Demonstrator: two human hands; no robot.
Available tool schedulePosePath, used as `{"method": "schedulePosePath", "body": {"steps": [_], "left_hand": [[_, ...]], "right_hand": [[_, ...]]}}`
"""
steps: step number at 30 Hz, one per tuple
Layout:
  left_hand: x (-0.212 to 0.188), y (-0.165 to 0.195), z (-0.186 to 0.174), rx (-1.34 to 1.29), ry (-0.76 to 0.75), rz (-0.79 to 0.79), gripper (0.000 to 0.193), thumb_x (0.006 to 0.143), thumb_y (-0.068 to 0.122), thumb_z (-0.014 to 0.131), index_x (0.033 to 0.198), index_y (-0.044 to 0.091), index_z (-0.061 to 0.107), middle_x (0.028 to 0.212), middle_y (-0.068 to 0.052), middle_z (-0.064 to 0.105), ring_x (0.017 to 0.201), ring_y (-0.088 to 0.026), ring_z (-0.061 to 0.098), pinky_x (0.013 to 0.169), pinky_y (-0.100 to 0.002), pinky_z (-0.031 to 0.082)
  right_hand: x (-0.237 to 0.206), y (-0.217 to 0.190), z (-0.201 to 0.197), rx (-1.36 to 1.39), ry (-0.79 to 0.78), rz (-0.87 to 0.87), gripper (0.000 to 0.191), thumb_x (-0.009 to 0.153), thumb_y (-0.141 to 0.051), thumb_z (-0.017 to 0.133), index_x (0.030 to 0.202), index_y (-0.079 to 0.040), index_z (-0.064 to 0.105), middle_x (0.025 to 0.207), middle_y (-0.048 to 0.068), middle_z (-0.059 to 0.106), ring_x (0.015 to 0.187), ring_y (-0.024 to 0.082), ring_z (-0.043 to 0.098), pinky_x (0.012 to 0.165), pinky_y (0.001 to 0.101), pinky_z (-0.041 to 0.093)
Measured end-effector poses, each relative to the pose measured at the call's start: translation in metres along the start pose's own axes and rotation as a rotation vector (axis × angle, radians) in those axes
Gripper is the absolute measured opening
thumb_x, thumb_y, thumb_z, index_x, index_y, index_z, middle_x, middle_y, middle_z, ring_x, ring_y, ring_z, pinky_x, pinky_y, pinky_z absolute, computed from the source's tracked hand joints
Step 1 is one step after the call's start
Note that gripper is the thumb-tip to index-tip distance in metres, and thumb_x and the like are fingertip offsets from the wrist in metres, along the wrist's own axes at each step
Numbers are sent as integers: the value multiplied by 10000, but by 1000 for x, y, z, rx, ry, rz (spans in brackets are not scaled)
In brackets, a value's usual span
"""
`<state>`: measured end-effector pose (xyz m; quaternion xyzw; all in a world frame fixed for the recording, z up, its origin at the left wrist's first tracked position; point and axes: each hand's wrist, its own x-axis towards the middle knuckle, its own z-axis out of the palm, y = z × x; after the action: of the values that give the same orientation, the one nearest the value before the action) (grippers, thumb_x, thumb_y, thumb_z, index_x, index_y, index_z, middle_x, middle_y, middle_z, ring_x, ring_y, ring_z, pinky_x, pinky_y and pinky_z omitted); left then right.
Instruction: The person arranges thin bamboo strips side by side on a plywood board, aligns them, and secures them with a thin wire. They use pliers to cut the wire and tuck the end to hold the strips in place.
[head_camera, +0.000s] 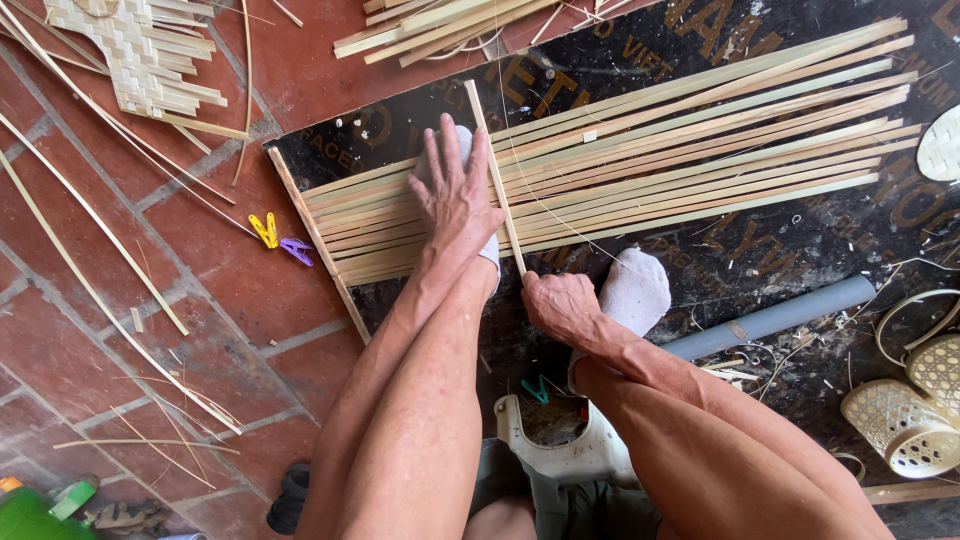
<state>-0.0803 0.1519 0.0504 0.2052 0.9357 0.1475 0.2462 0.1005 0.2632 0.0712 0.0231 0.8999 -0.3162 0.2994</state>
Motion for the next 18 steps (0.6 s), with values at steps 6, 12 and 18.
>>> {"method": "schedulePosePath", "body": {"steps": [6, 12, 18], "left_hand": [[1, -1, 2, -15, 9, -10, 1297, 524, 210, 1002, 1608, 232, 290, 1676, -219, -41, 1541, -481, 3, 1075, -871, 144], [1, -2, 3, -31, 4, -4, 1302, 508, 220, 1014, 1592, 290, 296, 1671, -214, -53, 1537, -477, -4, 1088, -868, 109], [2, -1, 1, -31, -11, -30, 1289, 513, 219, 1011, 1594, 290, 312, 1681, -203, -45, 1549, -465, -1, 1099, -857, 116]], "right_hand": [[3, 0, -3, -54, -58, 5, 163, 942, -206, 538, 927, -50, 580, 663, 192, 687, 607, 411, 692, 521, 558, 523], [3, -1, -5, -28, -44, 14, 188, 942, -233, 551, 911, -50, 584, 657, 194, 685, 603, 417, 685, 524, 557, 521], [3, -2, -5, -16, -39, 18, 157, 940, -209, 544, 920, -60, 591, 649, 191, 683, 587, 414, 684, 518, 556, 517]]}}
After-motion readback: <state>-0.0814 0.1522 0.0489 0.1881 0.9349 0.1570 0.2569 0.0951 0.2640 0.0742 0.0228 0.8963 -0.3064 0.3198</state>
